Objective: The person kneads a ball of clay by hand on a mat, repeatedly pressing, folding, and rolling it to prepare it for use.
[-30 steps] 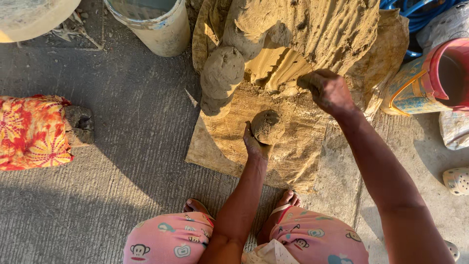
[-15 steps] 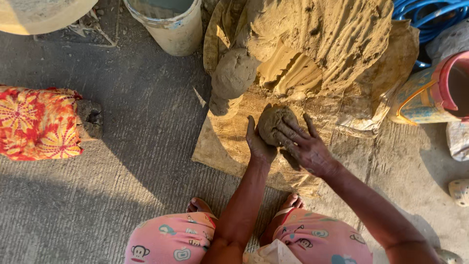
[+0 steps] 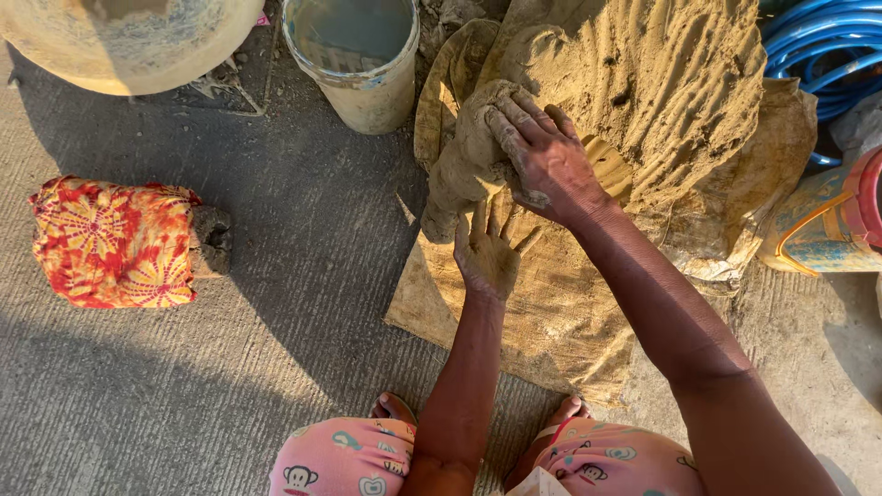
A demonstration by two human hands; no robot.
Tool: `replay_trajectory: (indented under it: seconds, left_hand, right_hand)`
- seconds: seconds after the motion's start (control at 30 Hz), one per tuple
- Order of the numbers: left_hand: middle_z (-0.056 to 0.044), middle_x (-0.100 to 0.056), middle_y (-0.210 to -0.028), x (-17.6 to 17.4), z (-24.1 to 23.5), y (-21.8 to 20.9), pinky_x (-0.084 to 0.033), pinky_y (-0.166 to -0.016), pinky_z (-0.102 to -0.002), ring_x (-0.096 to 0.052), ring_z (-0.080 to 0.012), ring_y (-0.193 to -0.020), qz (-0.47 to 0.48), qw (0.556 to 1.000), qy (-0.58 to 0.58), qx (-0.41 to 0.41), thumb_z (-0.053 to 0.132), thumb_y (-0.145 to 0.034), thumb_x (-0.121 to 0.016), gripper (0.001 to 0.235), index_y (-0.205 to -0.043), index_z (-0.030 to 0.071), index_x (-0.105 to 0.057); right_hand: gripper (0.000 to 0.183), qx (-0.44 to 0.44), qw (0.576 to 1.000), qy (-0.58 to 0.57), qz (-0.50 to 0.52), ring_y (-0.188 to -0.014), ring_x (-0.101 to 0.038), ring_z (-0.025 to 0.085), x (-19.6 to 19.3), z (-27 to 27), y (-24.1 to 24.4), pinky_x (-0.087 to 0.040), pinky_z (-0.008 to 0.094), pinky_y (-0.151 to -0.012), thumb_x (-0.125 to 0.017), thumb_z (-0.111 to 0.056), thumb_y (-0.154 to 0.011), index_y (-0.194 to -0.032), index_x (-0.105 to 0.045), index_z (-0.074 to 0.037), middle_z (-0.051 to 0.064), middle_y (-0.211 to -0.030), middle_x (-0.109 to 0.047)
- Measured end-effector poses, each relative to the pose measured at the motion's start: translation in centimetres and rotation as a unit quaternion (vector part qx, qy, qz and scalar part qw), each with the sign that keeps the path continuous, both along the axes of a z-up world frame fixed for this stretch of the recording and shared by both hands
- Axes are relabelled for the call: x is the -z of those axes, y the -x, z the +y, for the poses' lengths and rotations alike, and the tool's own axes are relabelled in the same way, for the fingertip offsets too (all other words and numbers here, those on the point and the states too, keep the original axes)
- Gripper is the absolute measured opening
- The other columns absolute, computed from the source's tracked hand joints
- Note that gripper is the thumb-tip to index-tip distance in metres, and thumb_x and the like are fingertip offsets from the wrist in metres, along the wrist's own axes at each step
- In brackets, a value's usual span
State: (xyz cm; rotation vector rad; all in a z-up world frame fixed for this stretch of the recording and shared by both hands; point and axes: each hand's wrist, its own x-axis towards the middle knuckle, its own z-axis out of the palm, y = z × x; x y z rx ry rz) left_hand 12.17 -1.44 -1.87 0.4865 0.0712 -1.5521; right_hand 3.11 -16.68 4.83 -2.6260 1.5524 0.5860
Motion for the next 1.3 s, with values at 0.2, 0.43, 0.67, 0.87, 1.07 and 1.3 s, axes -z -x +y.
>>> replay_trajectory:
  seconds: [0.2, 0.43, 0.67, 0.87, 1.07, 1.3]
  left_hand:
    - [-0.011, -0.002, -0.173, -0.6, -0.6, -0.9, -0.026, -0.119, -0.071, -0.010, -0.0306, -0.156, 0.044, 0.998, 0.043, -0.004, 0.068, -0.092, -0.045, 0.099, -0.163, 0.010, -0.007]
    - [-0.010, 0.001, -0.173, -0.9, -0.2, -1.4, -0.018, -0.121, -0.070, -0.003, -0.0293, -0.160, 0.056, 0.996, 0.072, 0.004, 0.071, -0.089, -0.050, 0.106, -0.164, 0.011, -0.005]
    - [-0.008, 0.001, -0.172, -0.4, -0.2, -1.2, -0.016, -0.120, -0.072, 0.005, -0.0283, -0.156, 0.008, 1.000, 0.009, -0.017, 0.072, -0.085, -0.053, 0.108, -0.165, 0.013, -0.009]
    - [-0.023, -0.018, -0.168, 3.3, -0.7, -0.7, -0.026, -0.122, -0.063, -0.015, -0.0396, -0.156, -0.113, 0.992, -0.031, -0.035, 0.056, -0.093, -0.054, 0.089, -0.161, 0.006, -0.025]
    - [-0.028, -0.042, -0.154, 6.8, 0.2, 1.9, -0.037, -0.118, -0.056, -0.040, -0.0429, -0.144, -0.189, 0.970, -0.146, -0.047, 0.051, -0.098, -0.048, 0.074, -0.152, 0.000, -0.041]
    - [-0.024, -0.043, -0.154, 10.8, 1.2, 4.5, -0.039, -0.117, -0.055, -0.046, -0.0386, -0.140, -0.181, 0.968, -0.171, -0.019, 0.054, -0.097, -0.049, 0.075, -0.152, 0.003, -0.039]
  right_hand:
    - [0.056, -0.162, 0.934, 0.279, 0.156, -0.150, -0.033, 0.014, -5.5, 1.3, -2.1, -0.029, 0.041, -0.115, -0.043, -0.034, -0.101, -0.156, -0.031, -0.030, -0.001, -0.168, -0.024]
    - [0.056, -0.052, 0.977, 0.111, -0.172, -0.143, -0.048, 0.018, -6.8, 0.8, -0.8, -0.047, 0.041, -0.113, -0.064, -0.027, -0.098, -0.149, -0.043, -0.017, 0.007, -0.159, -0.042]
    - [0.055, 0.166, 0.752, 0.065, -0.635, -0.135, -0.062, 0.030, -8.3, -2.6, 9.6, -0.057, 0.049, -0.115, -0.073, -0.040, -0.095, -0.138, -0.055, -0.011, 0.013, -0.140, -0.060]
    - [0.098, 0.061, 0.891, 0.294, -0.340, -0.162, -0.017, 0.041, -3.4, -14.0, 17.9, -0.025, 0.065, -0.128, -0.056, -0.074, -0.104, -0.168, -0.021, -0.010, 0.023, -0.175, -0.017]
    - [0.104, 0.096, 0.957, 0.264, -0.078, -0.158, -0.008, 0.034, -1.2, -29.0, 17.7, -0.018, 0.064, -0.118, -0.047, -0.073, -0.087, -0.164, 0.004, -0.025, 0.014, -0.176, -0.004]
    - [0.076, 0.179, 0.953, 0.104, -0.220, -0.134, -0.055, 0.031, 0.9, -30.7, 19.3, -0.047, 0.046, -0.115, -0.060, -0.071, -0.103, -0.150, -0.053, -0.012, 0.019, -0.145, -0.059]
